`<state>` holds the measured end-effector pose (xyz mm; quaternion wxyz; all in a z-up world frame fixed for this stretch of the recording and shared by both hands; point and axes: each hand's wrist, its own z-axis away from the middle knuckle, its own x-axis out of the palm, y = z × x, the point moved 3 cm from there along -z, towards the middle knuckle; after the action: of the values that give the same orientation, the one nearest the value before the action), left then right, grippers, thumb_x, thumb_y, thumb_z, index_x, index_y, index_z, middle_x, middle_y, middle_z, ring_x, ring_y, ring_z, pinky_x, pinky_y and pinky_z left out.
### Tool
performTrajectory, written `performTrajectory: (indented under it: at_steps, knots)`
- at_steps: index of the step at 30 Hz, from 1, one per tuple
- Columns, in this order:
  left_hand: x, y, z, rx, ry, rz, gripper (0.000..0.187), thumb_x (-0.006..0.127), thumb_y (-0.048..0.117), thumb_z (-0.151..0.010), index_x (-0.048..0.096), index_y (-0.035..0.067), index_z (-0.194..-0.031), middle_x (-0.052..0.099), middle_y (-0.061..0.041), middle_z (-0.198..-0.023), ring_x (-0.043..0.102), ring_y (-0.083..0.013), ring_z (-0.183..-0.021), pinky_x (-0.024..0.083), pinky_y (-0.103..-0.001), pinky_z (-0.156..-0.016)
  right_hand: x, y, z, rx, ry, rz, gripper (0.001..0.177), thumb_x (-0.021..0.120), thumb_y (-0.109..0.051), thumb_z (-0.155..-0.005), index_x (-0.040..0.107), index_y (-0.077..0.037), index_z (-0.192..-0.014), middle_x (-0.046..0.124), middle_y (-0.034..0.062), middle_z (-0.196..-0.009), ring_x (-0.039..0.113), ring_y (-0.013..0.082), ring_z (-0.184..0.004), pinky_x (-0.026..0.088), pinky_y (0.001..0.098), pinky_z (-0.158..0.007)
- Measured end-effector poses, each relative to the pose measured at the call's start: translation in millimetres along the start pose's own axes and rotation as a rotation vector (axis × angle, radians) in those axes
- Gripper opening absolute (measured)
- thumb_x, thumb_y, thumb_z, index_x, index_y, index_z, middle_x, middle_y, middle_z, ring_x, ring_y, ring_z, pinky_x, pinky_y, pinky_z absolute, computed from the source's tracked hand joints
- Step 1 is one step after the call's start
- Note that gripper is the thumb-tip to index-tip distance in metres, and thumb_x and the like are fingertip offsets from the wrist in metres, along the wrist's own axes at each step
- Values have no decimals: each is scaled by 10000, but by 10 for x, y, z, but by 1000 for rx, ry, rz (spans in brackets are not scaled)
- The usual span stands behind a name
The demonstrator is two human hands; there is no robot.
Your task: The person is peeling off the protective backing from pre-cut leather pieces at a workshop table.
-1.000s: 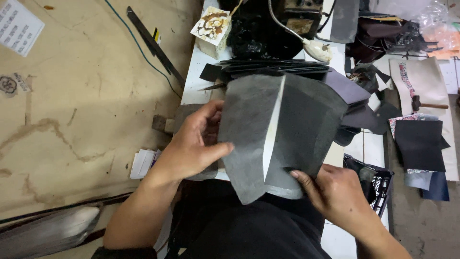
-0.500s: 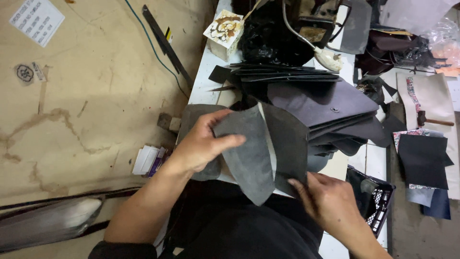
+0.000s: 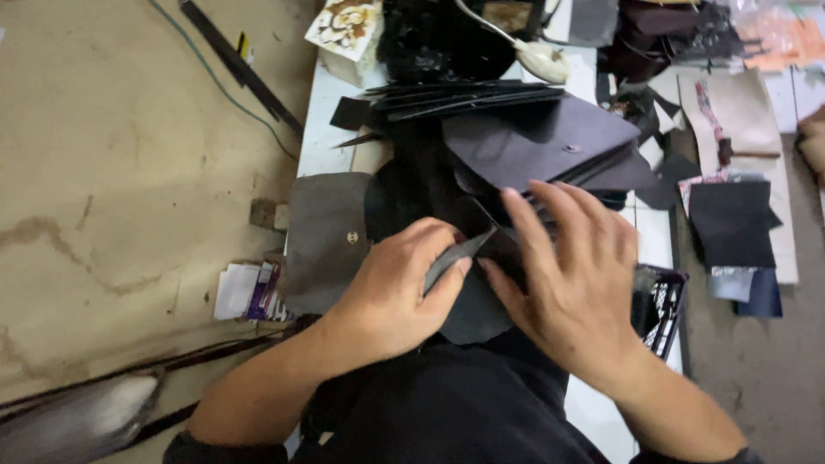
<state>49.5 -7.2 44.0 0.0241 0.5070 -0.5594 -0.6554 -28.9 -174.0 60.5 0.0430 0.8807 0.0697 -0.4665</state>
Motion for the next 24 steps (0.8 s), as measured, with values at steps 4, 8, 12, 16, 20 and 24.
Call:
performTrajectory:
  at_steps: [4,8,12,16,20,24]
  knots:
    - [22,148,27,85,-77,13,263,554,198,-985,609,-24,-1114,648,-178,-1120,668,-356,-1009,509,-432,-884,70,110,-143,-69,-177,-349,365,644,-249,-916,644,-38,-1214,651,114,-1193,626,316,-973,515,426,-809]
    - [-8,173,20,91,-146,30,231,541,211,-1000,581,-13,-961,643,-168,-1104,663,-343,-968,487,-432,-858,113,170,-33,-81,-219,-402,272,634,-251,-929,653,-44,-1104,666,87,-1027,575,302,-782,474,429,-633]
    - [-72,165,-2,114,-197,184,122,550,130,-1001,575,20,-955,633,-92,-943,612,-237,-844,465,-351,-779,187,293,89,51,-404,-637,190,588,-218,-976,624,-66,-1083,602,74,-661,614,303,-579,437,412,-515]
    - [-100,77,30,106,-227,234,121,620,137,-1007,574,55,-930,588,-22,-858,545,-143,-780,448,-302,-730,208,345,127,50,-434,-766,209,600,-214,-985,640,-58,-1119,553,60,-534,590,240,-454,403,359,-472]
    - [-79,188,-16,61,-250,189,113,561,138,-980,631,50,-973,660,-52,-912,638,-194,-832,472,-327,-741,252,367,131,20,-360,-681,198,635,-289,-979,643,-95,-1013,540,46,-554,567,244,-453,380,361,-455]
    - [-37,268,6,103,-301,112,163,555,181,-989,636,40,-995,678,-93,-1038,688,-273,-911,501,-367,-803,317,381,150,-24,-496,-568,608,658,-666,-839,609,-134,-1129,651,12,-638,671,264,-539,405,399,-443]
